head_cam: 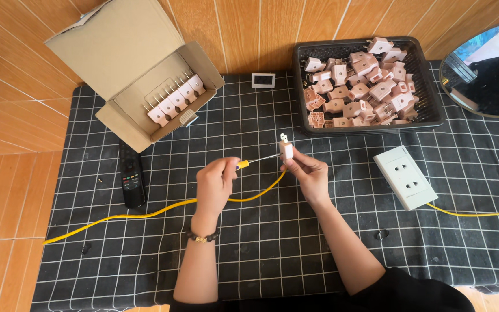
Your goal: The person assembles a two-prong electrical plug by inserting a yellow wire into the housing and tightening the terminal screws with a screwdriver. They then test the plug by inserting it into a white power strip. The person disassembles the plug, separates the housing halves, and reassembles it before tightening the screws again.
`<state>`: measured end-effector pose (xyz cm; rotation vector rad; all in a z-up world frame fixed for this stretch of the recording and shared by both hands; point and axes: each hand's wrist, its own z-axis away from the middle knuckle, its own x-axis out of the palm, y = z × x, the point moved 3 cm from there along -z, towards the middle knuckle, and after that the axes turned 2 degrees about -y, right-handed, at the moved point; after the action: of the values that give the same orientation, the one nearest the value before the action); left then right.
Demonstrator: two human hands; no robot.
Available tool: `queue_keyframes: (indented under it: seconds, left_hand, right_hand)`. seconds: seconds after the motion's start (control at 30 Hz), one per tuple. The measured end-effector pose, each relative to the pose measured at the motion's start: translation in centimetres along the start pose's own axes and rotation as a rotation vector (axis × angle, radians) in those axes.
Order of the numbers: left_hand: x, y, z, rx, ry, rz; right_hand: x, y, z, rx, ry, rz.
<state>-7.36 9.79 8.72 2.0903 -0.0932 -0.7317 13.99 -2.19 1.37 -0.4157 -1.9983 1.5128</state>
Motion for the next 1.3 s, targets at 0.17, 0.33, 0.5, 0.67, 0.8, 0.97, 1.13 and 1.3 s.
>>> queue_keyframes:
  seconds: [0.17,0.33,0.5,0.67,0.8,0.97,1.13,1.3]
  left_hand:
    - [-0.4,2.3,-0.5,-0.038,-0.122,0.104]
    - [-0.2,2.2,-0.8,0.063,-0.239,0.215]
    - [1.7,-0.9,0.4,-0.281,-0.186,0.307]
    - [1.7,1.3,-0.1,-0.178,-0.295,0.468]
    - [2.1,-0.3,0.2,-0.233,-0.225,0.304]
    - [1.6,2.4,-0.2,-0.107,-0.218,0.226]
    - [2.0,2.0,0.1,-0.023,-0.259,0.279]
    - [3.4,-1.3,0.7,-0.118,-0.134,0.271]
  right_hand:
    - [0.5,-2.3,0.0,0.022,0.041,0.008]
    - [-0.3,-2.7,0.9,0.031,0.076,0.084]
    - [-0.3,-4.6,2.9,0.072,0.122,0.083]
    - [-1.9,-2.4,2.5,0.084,0.132,0.066]
    - [-1.4,-2.0,2.1,0.113,0.148,0.058]
    - [-2.6,-1.0,1.4,0.117,0.133,0.020]
    - [-2.7,-1.4,1.2,0.158,0.120,-0.026]
    - [-2.5,-1.6,1.1,0.194,0.091,-0.013]
